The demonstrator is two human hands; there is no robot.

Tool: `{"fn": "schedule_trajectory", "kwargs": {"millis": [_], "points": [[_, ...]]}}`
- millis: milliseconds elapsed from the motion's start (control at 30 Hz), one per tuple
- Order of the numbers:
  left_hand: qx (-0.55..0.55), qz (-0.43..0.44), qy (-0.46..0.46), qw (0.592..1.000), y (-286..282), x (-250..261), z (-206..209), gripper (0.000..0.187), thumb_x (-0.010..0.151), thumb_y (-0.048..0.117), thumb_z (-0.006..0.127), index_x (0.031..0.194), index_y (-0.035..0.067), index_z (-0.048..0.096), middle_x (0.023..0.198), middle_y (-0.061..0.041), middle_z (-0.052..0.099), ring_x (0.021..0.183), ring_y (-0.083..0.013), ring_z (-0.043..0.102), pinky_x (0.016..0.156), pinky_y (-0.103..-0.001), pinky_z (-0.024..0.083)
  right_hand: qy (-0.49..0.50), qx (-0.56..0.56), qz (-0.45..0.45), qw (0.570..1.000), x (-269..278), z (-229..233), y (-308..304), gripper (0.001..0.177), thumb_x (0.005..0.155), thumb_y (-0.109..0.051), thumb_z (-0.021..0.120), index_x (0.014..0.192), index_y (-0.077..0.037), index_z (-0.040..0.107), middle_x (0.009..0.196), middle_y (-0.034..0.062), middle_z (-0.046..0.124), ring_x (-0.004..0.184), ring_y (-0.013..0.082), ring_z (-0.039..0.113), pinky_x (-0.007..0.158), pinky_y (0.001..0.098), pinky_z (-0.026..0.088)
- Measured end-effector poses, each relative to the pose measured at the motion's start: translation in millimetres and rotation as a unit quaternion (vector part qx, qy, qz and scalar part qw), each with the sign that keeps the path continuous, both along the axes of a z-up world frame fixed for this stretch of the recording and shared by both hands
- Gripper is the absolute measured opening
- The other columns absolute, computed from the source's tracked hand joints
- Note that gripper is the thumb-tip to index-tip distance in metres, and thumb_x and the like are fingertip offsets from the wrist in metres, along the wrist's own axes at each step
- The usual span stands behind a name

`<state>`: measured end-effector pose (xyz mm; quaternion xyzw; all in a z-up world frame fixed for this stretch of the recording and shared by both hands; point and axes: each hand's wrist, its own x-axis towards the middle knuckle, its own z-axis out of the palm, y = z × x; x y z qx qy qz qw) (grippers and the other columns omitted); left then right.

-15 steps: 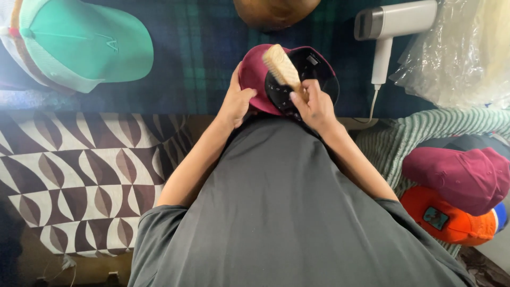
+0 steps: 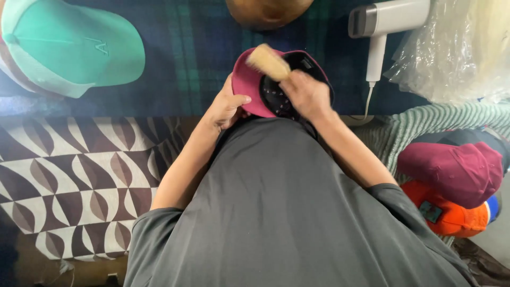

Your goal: Brushing and steaming a pink baseball cap to clean or reshape it.

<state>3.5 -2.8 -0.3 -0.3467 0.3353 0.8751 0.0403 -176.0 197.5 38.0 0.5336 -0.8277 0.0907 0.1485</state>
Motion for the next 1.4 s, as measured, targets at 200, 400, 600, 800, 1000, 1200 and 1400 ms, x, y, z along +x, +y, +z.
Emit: {"fn": "schedule_trajectory", "kwargs": {"millis": [200,400,600,800,1000,1200,1400], "points": [[0.031,0.023,0.032,0.999,8,-3,-4,0.085,0.079,-0.013,0.064,0.153,0.023,0.041,0.095,-0.021,0.065,0.057,-0.0348,0.062,0.039,-0.039,0.049,-0.219,-0.026,0.030,0.975,36,8,2,0.033,0.094,-0.051,0.071,0.091,-0.021,0.058,0.070,0.0022,0.059,0.071,0.0276,0.070,0.057,0.0414,0.055],[0.016,0.020,0.041,0.999,4,0,11,0.082,0.077,-0.010,0.069,0.149,0.022,0.045,0.094,-0.020,0.068,0.052,-0.0349,0.063,0.037,-0.038,0.049,-0.086,-0.013,-0.070,0.994,6,28,13,0.033,0.107,-0.052,0.060,0.088,-0.026,0.055,0.069,-0.0046,0.048,0.063,0.0197,0.062,0.051,0.0363,0.052],[0.018,0.027,0.037,0.999,6,1,15,0.081,0.076,-0.011,0.069,0.146,0.021,0.046,0.090,-0.020,0.067,0.051,-0.0352,0.063,0.037,-0.039,0.050,-0.028,-0.059,-0.123,0.990,-15,8,21,0.024,0.106,-0.046,0.065,0.106,-0.023,0.061,0.076,-0.0008,0.054,0.066,0.0188,0.066,0.053,0.0331,0.055],[0.012,0.008,0.029,0.999,10,-2,10,0.078,0.076,-0.011,0.067,0.145,0.020,0.047,0.090,-0.018,0.067,0.052,-0.0333,0.064,0.037,-0.038,0.050,0.094,-0.016,0.041,0.995,-9,4,2,0.012,0.105,-0.036,0.060,0.100,-0.025,0.061,0.088,-0.0010,0.059,0.066,0.0176,0.058,0.049,0.0316,0.048],[0.012,0.011,0.035,0.999,23,7,-50,0.072,0.076,-0.013,0.069,0.138,0.017,0.050,0.089,-0.021,0.069,0.050,-0.0378,0.065,0.035,-0.042,0.051,0.000,0.006,0.080,0.997,23,42,-12,0.019,0.103,-0.037,0.056,0.107,-0.020,0.061,0.077,-0.0056,0.054,0.064,0.0155,0.060,0.052,0.0317,0.052],[0.023,0.025,0.033,0.999,26,5,-18,0.066,0.079,-0.012,0.067,0.136,0.016,0.050,0.086,-0.019,0.068,0.048,-0.0330,0.066,0.034,-0.037,0.051,-0.030,0.140,0.043,0.989,21,66,-5,0.032,0.100,-0.050,0.048,0.114,-0.023,0.056,0.073,-0.0087,0.059,0.064,0.0119,0.067,0.054,0.0321,0.056],[0.005,0.012,0.046,0.999,12,-7,52,0.072,0.076,-0.012,0.070,0.140,0.012,0.049,0.084,-0.018,0.067,0.051,-0.0328,0.067,0.037,-0.038,0.054,0.000,-0.043,-0.062,0.997,-13,35,15,0.028,0.108,-0.049,0.059,0.113,-0.023,0.066,0.075,-0.0067,0.051,0.062,0.0154,0.064,0.049,0.0290,0.053]]}}
